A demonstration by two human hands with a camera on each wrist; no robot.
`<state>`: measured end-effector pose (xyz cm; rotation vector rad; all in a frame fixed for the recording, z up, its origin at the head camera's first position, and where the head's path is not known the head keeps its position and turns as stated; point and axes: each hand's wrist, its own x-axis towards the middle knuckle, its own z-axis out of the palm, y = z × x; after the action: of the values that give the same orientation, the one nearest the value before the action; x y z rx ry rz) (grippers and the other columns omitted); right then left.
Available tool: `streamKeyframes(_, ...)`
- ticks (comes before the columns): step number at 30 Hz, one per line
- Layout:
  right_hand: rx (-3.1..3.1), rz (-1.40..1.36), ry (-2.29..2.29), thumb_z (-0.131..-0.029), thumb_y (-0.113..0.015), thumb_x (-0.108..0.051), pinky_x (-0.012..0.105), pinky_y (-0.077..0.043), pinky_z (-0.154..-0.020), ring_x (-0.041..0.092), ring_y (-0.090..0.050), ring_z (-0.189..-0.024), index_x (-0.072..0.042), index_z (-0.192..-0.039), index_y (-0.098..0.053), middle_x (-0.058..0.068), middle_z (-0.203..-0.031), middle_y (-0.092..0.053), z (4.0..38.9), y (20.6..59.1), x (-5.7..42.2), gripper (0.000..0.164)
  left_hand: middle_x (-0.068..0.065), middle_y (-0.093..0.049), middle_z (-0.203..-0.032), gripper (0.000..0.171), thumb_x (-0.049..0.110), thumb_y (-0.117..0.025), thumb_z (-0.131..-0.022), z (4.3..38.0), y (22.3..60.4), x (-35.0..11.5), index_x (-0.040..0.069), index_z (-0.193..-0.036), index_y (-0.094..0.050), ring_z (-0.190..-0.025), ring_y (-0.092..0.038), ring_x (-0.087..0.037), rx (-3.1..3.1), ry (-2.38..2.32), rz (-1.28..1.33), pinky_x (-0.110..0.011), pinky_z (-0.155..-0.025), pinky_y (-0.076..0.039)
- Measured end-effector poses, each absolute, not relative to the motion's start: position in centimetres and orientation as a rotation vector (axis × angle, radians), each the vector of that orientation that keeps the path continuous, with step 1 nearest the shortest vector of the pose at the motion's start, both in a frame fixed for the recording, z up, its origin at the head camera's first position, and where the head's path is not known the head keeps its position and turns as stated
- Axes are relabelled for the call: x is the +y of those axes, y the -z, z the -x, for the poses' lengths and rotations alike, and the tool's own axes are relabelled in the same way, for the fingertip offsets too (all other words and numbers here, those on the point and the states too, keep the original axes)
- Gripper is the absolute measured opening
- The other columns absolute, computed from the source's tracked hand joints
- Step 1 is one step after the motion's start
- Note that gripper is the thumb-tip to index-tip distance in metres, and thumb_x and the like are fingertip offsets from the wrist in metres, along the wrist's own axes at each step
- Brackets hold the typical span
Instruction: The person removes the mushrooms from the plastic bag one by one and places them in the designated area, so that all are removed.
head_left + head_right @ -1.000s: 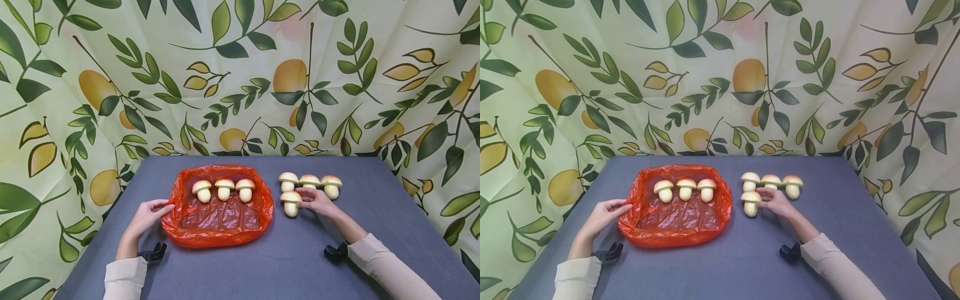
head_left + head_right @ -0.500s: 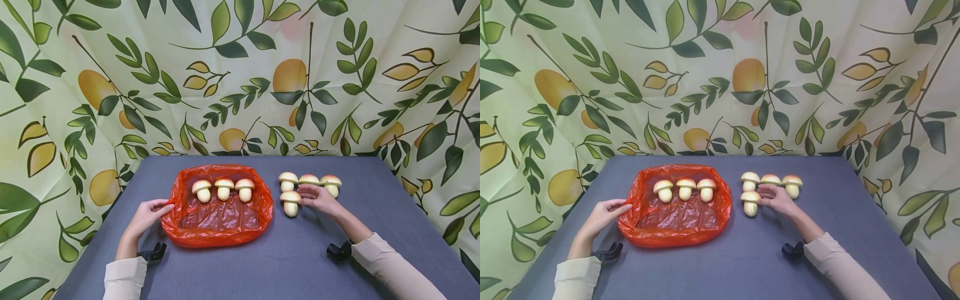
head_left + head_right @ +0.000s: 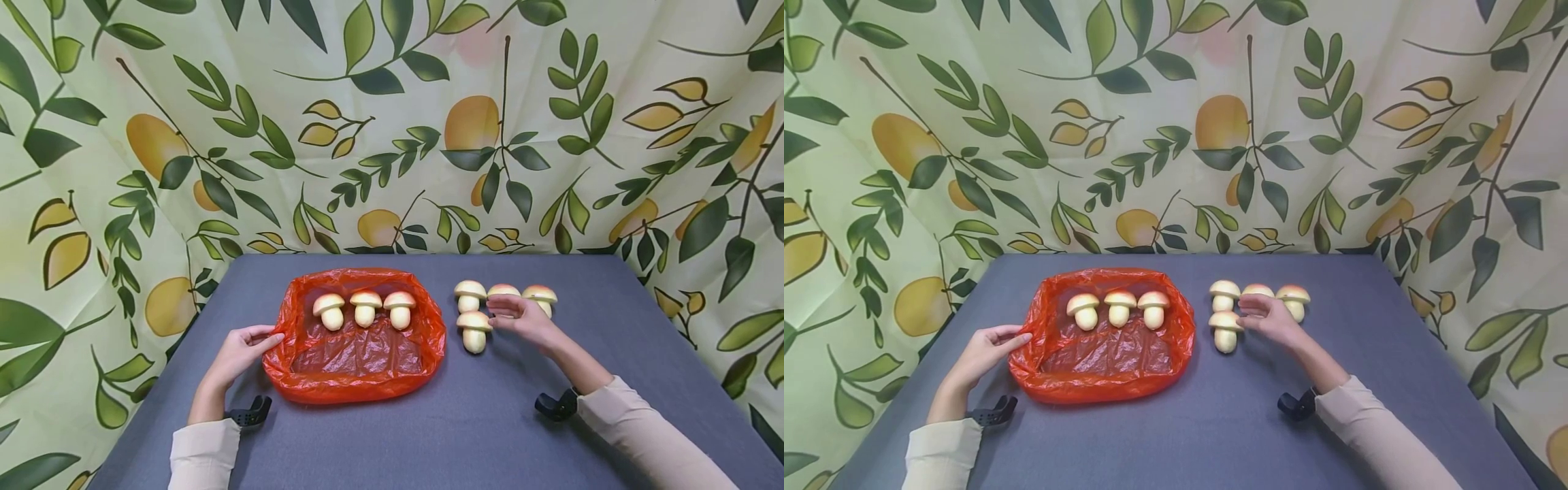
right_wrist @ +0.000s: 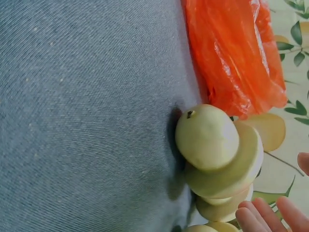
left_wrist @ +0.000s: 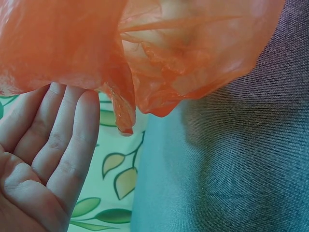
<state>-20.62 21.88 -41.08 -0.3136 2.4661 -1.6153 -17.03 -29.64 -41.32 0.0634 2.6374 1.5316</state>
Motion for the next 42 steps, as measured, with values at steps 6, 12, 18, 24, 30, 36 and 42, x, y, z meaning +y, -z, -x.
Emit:
streamKeyframes(6,2.466,0.359,1.643,-0.089,-0.065,-0.008,0.011,-0.049,-0.083,0.012,-0.064,-0.112,0.014,-0.133,-0.046,0.037,-0.133,-0.051,20.5,40.6,21.4,0.053,0.001,-0.075,-0.090,0.041,0.021,-0.065,-0.092,17.0,41.2,-29.6,-0.008,-0.121,-0.061,-0.069,-0.065,0.002,2.637,-1.534,-0.055,-0.016,-0.071,-0.054)
streamKeyframes(12,2.422,0.430,1.667,-0.089,-0.066,-0.009,0.011,-0.050,-0.083,-0.002,-0.062,-0.104,0.015,-0.132,-0.046,0.038,-0.132,-0.051,20.1,40.1,20.7,0.053,0.000,-0.076,-0.091,0.042,0.021,-0.065,-0.092,17.0,41.3,-29.6,-0.008,-0.121,-0.061,-0.069,-0.065,0.002,2.632,-1.534,-0.044,-0.016,-0.070,-0.054)
streamKeyframes(18,2.391,0.466,1.692,-0.089,-0.066,-0.008,0.012,-0.050,-0.084,-0.001,-0.063,-0.106,0.015,-0.131,-0.047,0.038,-0.131,-0.051,19.9,39.8,19.7,0.051,-0.001,-0.076,-0.092,0.042,0.021,-0.065,-0.092,17.1,41.4,-29.7,-0.009,-0.121,-0.061,-0.069,-0.065,0.002,2.625,-1.540,-0.048,-0.016,-0.070,-0.054)
streamKeyframes(24,2.399,0.483,1.665,-0.090,-0.064,-0.007,0.013,-0.050,-0.085,0.022,-0.064,-0.115,0.013,-0.129,-0.050,0.035,-0.130,-0.054,19.7,39.6,18.7,0.047,0.003,-0.075,-0.090,0.041,0.020,-0.065,-0.092,17.0,41.4,-29.7,-0.009,-0.120,-0.061,-0.069,-0.065,0.002,2.613,-1.558,-0.053,-0.017,-0.069,-0.054)
streamKeyframes(30,2.363,0.477,1.662,-0.090,-0.065,-0.010,0.013,-0.050,-0.087,0.026,-0.064,-0.116,0.010,-0.130,-0.051,0.034,-0.130,-0.055,19.7,39.3,17.8,0.047,0.000,-0.076,-0.091,0.041,0.020,-0.065,-0.092,17.0,41.4,-29.6,-0.009,-0.120,-0.061,-0.070,-0.065,0.003,2.616,-1.558,-0.054,-0.017,-0.070,-0.054)
streamKeyframes(36,2.308,0.527,1.686,-0.089,-0.067,-0.012,0.013,-0.050,-0.087,0.013,-0.066,-0.111,0.009,-0.130,-0.051,0.034,-0.130,-0.055,19.6,39.2,17.0,0.048,0.005,-0.075,-0.088,0.040,0.019,-0.065,-0.092,17.0,41.4,-29.7,-0.009,-0.120,-0.061,-0.068,-0.064,0.002,2.616,-1.562,-0.076,-0.017,-0.068,-0.055)
streamKeyframes(42,2.264,0.528,1.700,-0.090,-0.066,-0.013,0.014,-0.051,-0.086,0.046,-0.055,-0.122,0.008,-0.132,-0.050,0.032,-0.132,-0.055,19.4,39.1,16.0,0.049,-0.002,-0.075,-0.092,0.041,0.020,-0.064,-0.092,17.0,41.3,-29.6,-0.009,-0.121,-0.061,-0.068,-0.065,0.002,2.614,-1.552,-0.065,-0.017,-0.069,-0.055)
